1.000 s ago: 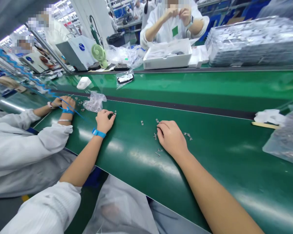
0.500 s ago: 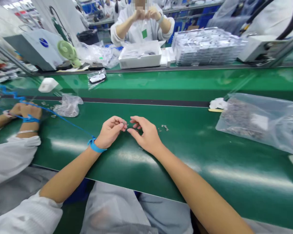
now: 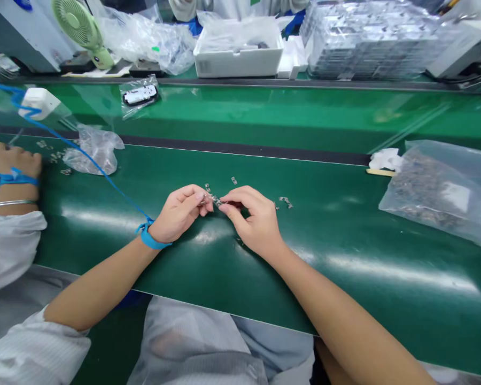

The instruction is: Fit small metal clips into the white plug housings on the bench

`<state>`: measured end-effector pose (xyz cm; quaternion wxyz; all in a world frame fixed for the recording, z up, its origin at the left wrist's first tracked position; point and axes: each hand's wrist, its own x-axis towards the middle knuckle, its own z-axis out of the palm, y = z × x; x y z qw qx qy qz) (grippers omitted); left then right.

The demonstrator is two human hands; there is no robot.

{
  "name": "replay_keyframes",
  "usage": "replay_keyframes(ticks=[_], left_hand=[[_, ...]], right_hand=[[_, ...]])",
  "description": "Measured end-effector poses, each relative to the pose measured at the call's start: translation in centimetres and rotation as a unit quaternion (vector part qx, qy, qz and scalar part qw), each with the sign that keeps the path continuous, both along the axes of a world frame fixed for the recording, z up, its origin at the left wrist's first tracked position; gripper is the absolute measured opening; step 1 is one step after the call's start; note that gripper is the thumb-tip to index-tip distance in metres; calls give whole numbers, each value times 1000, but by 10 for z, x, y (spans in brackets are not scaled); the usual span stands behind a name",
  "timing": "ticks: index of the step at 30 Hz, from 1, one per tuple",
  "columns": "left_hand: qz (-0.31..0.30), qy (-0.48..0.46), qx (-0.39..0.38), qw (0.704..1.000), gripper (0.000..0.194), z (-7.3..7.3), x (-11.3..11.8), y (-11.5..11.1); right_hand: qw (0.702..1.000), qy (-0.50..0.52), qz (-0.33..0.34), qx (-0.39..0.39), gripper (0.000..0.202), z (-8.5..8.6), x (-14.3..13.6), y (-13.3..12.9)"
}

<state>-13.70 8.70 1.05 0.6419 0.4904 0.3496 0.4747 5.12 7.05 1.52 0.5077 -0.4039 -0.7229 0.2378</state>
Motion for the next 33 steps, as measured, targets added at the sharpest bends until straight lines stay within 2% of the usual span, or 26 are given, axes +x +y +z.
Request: replay_keyframes(ticks=[5, 9, 16, 23, 28, 33], left_hand=[[22, 39, 13, 999, 25, -3, -2, 0], [-3, 26, 9, 1000, 16, -1, -2, -1], [-69, -5, 24, 997, 24, 4, -3, -5], [-54, 65, 47, 995, 22, 8, -3, -3], [-42, 116, 74, 990, 19, 6, -5, -3], [-54, 218, 151, 963, 13, 0, -4, -8]], right_hand=[[999, 19, 20, -45, 4, -1, -2, 0], [999, -10, 25, -28, 5, 1, -4, -2], [998, -53, 22, 7, 8, 3, -5, -5], [999, -34, -8, 12, 11, 2, -4, -5], [999, -16, -1, -37, 7, -1, -3, -4], [989, 50, 66, -124, 6, -5, -4, -5]])
